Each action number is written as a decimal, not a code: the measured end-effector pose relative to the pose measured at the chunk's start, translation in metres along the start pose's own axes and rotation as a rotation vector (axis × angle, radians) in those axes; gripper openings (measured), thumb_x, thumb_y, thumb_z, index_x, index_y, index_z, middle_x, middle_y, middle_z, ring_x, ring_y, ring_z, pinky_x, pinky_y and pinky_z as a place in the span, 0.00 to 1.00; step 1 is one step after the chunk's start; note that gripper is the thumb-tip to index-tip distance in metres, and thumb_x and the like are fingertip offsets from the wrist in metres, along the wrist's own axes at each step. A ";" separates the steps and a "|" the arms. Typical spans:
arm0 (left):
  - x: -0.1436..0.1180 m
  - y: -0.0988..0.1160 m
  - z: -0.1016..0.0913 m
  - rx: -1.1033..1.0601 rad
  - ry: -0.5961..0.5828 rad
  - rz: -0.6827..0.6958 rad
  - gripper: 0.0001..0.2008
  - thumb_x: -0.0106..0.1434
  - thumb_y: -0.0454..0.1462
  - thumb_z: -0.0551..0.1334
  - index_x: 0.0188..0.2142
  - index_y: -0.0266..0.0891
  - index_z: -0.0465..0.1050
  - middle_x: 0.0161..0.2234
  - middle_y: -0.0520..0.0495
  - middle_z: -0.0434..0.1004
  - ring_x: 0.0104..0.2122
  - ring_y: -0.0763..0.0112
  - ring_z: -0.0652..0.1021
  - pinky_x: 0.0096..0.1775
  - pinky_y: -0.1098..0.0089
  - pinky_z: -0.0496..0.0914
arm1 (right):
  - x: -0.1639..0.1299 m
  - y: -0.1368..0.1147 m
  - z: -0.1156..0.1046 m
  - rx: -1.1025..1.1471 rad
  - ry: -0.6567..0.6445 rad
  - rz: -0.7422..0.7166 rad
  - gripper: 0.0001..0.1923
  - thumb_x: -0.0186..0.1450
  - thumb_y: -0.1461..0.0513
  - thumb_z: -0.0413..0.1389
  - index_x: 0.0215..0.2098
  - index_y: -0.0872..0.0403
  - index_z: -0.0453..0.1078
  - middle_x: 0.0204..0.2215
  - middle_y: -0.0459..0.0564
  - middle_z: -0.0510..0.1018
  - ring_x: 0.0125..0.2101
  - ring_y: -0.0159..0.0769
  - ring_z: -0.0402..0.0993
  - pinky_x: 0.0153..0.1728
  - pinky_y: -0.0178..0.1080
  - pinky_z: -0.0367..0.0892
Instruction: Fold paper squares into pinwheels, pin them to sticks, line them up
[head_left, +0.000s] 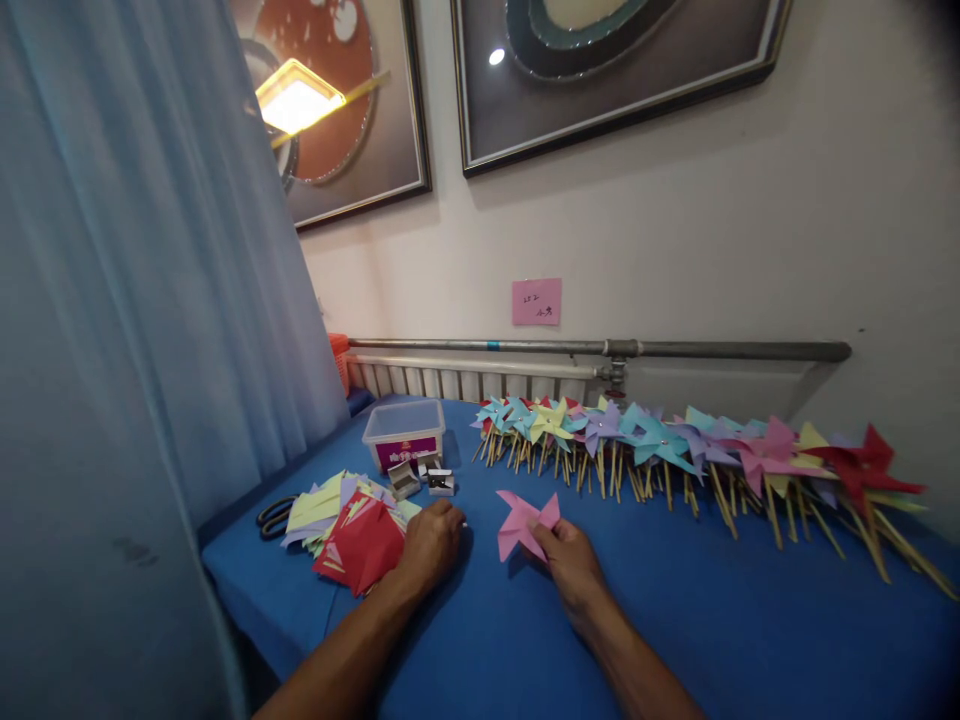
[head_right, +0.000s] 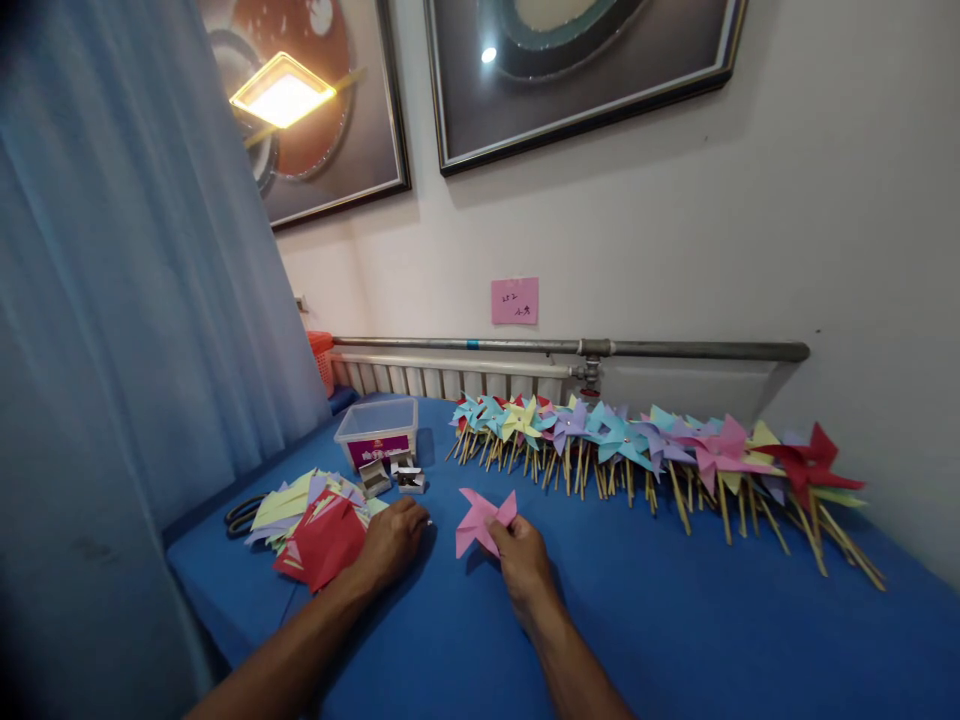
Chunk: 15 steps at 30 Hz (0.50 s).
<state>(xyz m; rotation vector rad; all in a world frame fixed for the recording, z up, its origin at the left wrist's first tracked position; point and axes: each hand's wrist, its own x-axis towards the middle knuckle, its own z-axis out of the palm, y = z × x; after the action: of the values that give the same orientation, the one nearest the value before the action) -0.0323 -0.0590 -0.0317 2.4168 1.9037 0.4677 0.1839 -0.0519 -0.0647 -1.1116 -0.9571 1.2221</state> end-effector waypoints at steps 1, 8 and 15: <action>0.000 0.000 0.002 0.009 0.008 0.003 0.16 0.71 0.34 0.51 0.40 0.40 0.80 0.42 0.41 0.78 0.42 0.63 0.78 0.43 0.68 0.67 | -0.001 -0.001 0.000 0.011 -0.004 0.002 0.21 0.50 0.48 0.67 0.32 0.56 0.78 0.26 0.50 0.82 0.28 0.40 0.76 0.33 0.39 0.72; 0.004 0.000 0.004 0.071 0.004 0.045 0.18 0.73 0.35 0.50 0.40 0.40 0.80 0.41 0.41 0.78 0.41 0.63 0.77 0.40 0.67 0.67 | -0.002 0.000 0.000 0.008 0.008 -0.011 0.20 0.50 0.49 0.67 0.31 0.56 0.78 0.26 0.48 0.82 0.27 0.39 0.77 0.31 0.38 0.71; 0.019 0.004 0.002 0.137 -0.054 0.066 0.18 0.71 0.34 0.51 0.38 0.37 0.80 0.40 0.39 0.79 0.41 0.59 0.78 0.40 0.64 0.66 | -0.001 0.001 0.000 0.030 -0.011 -0.015 0.16 0.51 0.49 0.67 0.27 0.53 0.76 0.22 0.48 0.81 0.28 0.42 0.77 0.30 0.38 0.70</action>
<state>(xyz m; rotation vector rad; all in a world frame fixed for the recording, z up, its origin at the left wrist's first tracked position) -0.0245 -0.0411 -0.0284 2.5548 1.8984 0.2795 0.1841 -0.0527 -0.0655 -1.0738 -0.9504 1.2278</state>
